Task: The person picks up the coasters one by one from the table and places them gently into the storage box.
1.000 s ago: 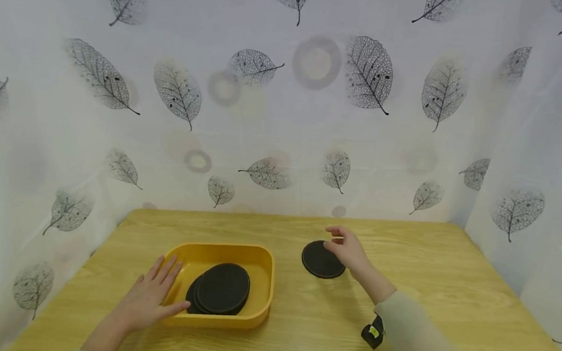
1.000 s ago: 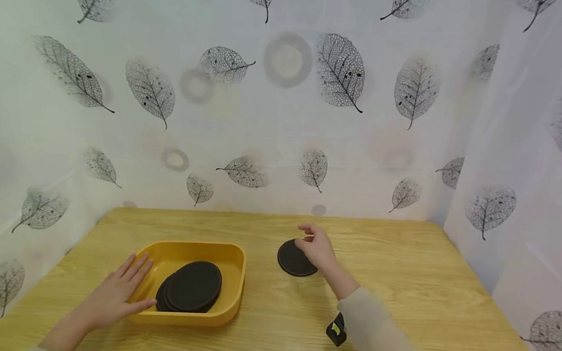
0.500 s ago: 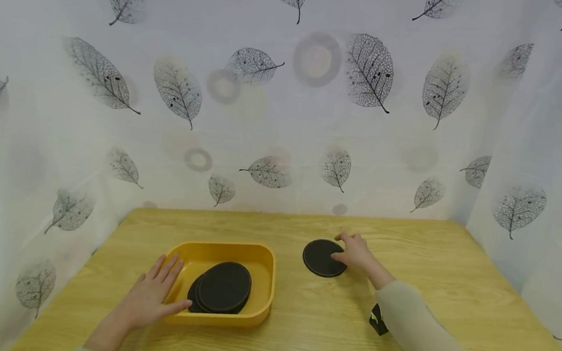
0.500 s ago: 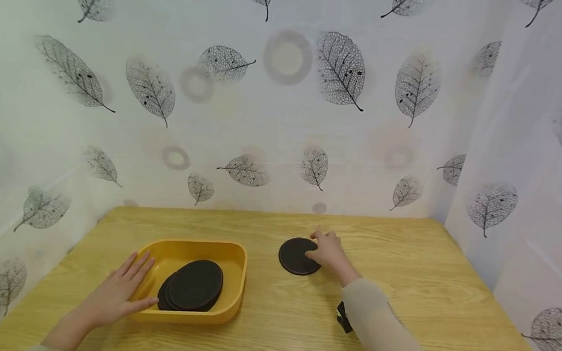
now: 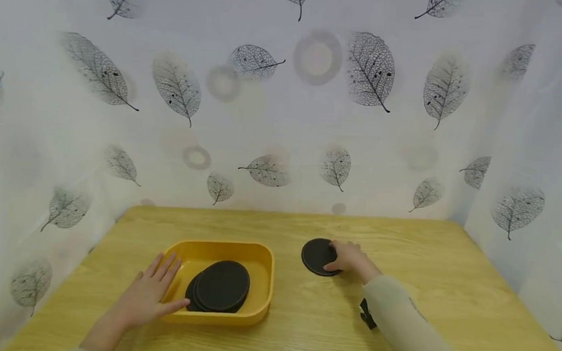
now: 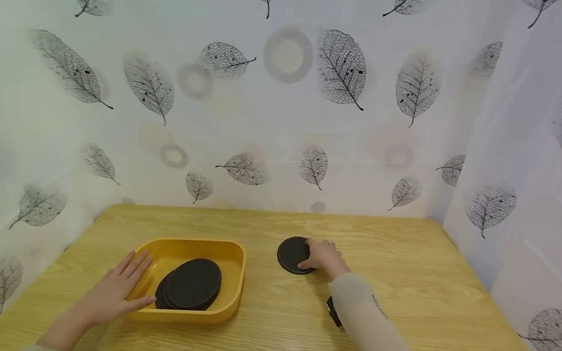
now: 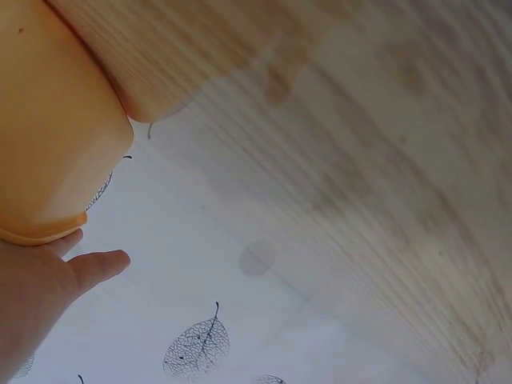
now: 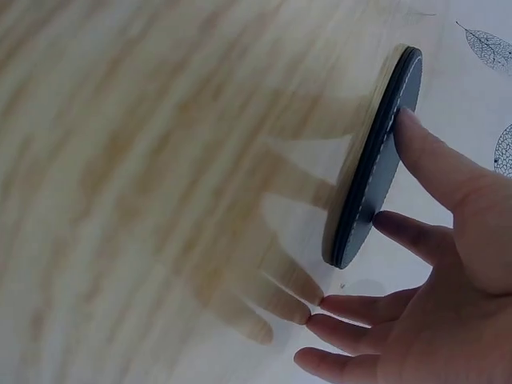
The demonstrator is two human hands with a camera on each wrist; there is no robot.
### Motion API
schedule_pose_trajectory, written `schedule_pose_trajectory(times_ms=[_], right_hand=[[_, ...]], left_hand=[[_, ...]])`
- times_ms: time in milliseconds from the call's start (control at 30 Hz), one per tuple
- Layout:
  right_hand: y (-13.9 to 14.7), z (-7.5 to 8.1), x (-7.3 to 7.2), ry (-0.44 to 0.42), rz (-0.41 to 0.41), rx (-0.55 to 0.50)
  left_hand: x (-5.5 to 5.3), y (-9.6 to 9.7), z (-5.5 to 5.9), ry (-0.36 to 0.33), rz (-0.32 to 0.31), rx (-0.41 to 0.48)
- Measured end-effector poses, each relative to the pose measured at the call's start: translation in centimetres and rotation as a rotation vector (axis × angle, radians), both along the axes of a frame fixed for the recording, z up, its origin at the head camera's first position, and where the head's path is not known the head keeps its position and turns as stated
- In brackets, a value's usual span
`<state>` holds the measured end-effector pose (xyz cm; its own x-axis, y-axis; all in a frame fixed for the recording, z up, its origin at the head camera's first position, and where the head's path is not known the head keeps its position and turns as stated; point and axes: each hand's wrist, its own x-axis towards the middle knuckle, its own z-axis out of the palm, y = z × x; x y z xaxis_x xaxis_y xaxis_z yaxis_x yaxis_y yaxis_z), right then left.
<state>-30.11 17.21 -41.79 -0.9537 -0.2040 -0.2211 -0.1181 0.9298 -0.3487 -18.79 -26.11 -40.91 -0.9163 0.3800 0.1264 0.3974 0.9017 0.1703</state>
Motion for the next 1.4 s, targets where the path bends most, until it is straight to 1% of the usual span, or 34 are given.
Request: schedule_pose_trajectory(times_ms=[100, 233, 300, 433, 500, 600, 667, 800, 967, 1167, 1267, 1400], right_hand=[[-0.1, 0.1, 0.1, 0.003, -0.004, 0.000], [-0.2, 0.4, 0.1, 0.035, 0.029, -0.015], [-0.3, 0.5, 0.2, 0.039, 0.042, -0.026], [-0.5, 0.7, 0.8, 0.029, 0.039, -0.030], [-0.7, 0.8, 1.1, 0.029, 0.031, -0.052], [-1.4, 0.9, 1.5, 0.036, 0.048, -0.082], [-2.0, 1.1, 1.7, 0.035, 0.045, -0.097], [-2.5, 1.2, 1.7, 0.040, 0.041, -0.064], [-2.5, 0.6, 1.3, 0.047, 0.055, -0.022], [-2.6, 0.8, 1.4, 0.032, -0.001, -0.019], [-2.5, 0.8, 1.3, 0.031, -0.015, -0.016], [-2.4, 0.7, 1.5, 0.016, -0.031, -0.058]], left_hand=[[-0.1, 0.1, -0.1, 0.007, 0.000, 0.000], [-0.1, 0.1, -0.1, 0.026, 0.005, -0.006], [-0.1, 0.0, -0.2, 0.029, 0.007, -0.009], [0.0, 0.1, -0.3, 0.017, 0.008, -0.005], [0.0, 0.1, -0.2, 0.014, 0.007, 0.003], [0.0, 0.1, 0.0, 0.010, 0.012, 0.006], [0.0, 0.1, 0.1, 0.008, 0.016, 0.001], [0.0, 0.2, 0.1, 0.008, 0.015, 0.000], [0.2, 0.3, 0.1, 0.007, 0.008, 0.006], [0.3, 0.5, 0.3, -0.002, 0.022, 0.005], [0.3, 0.5, 0.2, -0.010, 0.026, 0.006], [0.4, 0.5, 0.1, -0.005, 0.025, 0.010]])
